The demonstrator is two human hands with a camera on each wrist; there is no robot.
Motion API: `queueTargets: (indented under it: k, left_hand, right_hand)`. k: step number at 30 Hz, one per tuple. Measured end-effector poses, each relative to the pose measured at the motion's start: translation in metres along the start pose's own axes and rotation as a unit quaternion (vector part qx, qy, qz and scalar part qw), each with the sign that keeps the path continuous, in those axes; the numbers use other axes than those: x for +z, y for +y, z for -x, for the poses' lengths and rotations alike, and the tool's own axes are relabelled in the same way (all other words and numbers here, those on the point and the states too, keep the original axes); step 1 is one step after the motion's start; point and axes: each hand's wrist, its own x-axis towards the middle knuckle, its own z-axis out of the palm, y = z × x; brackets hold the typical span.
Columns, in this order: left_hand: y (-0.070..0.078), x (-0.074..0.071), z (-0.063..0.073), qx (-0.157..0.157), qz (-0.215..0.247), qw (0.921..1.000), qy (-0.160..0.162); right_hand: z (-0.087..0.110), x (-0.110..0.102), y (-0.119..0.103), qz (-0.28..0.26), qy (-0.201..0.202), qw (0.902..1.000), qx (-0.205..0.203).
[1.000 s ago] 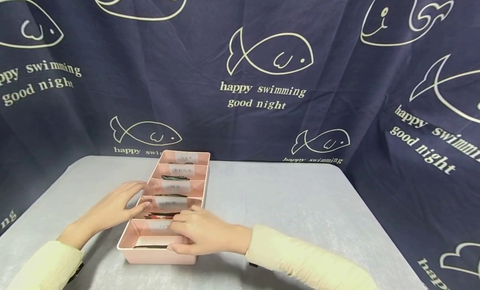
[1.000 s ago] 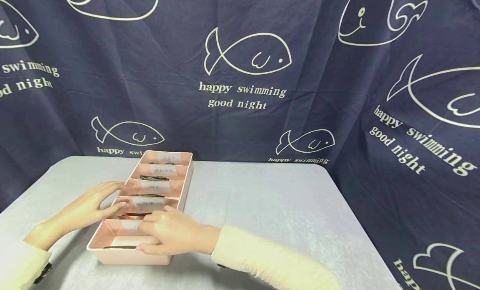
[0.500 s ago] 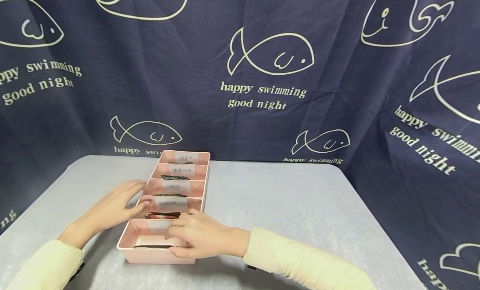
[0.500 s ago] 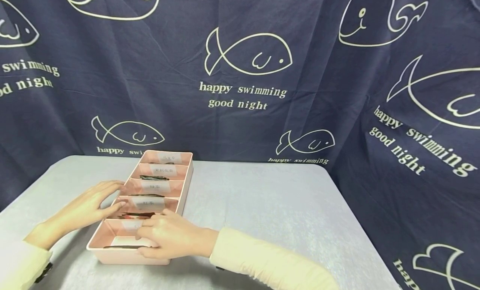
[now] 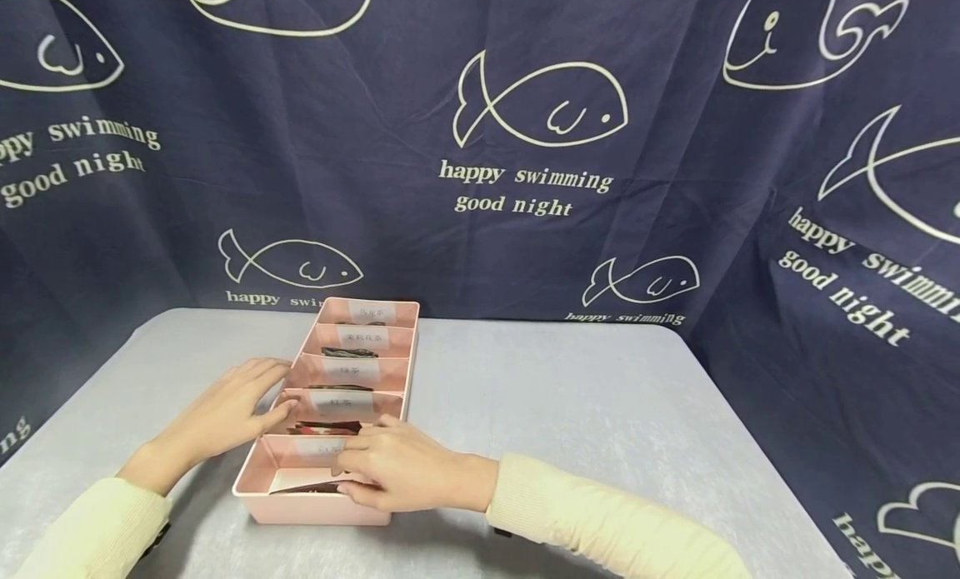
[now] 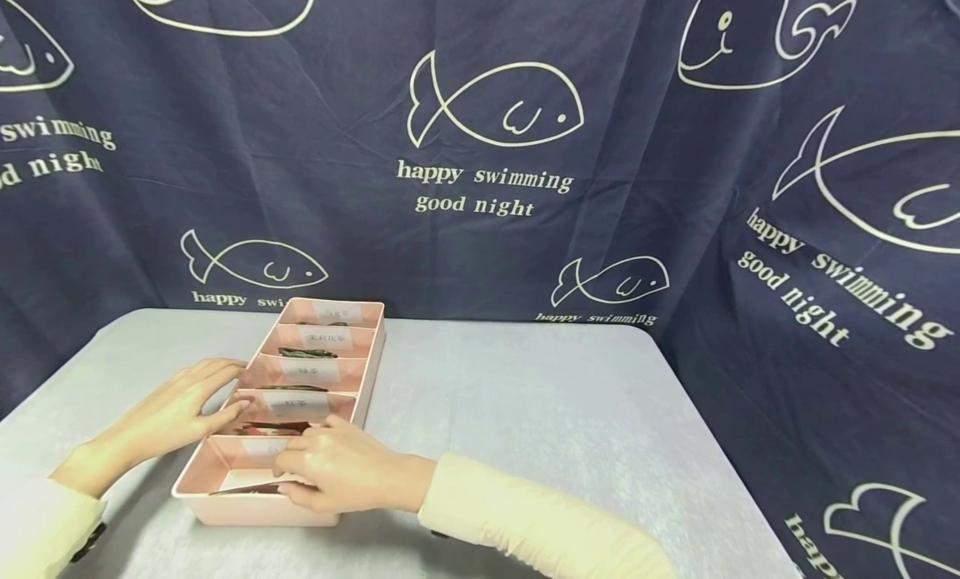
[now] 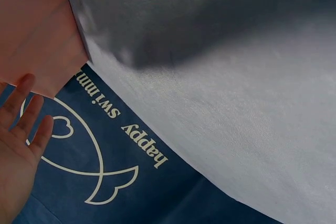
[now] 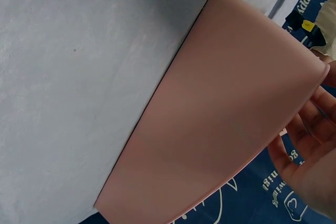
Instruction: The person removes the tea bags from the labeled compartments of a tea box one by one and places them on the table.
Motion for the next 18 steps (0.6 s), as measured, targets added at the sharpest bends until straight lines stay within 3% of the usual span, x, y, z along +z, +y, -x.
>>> queueTargets:
  k: [6, 18]
  left_hand:
    - [-0.0001, 0.0004, -0.0002, 0.000, 0.002, 1.0000, 0.002]
    - [0.0007, 0.0005, -0.0003, 0.002, 0.006, 1.0000, 0.005]
  right_hand:
    - [-0.0010, 0.0020, -0.0002, 0.013, 0.010, 0.9998, 0.008]
    - [-0.0009, 0.0080, 0.0002, -0.014, 0.025, 0.9986, 0.045]
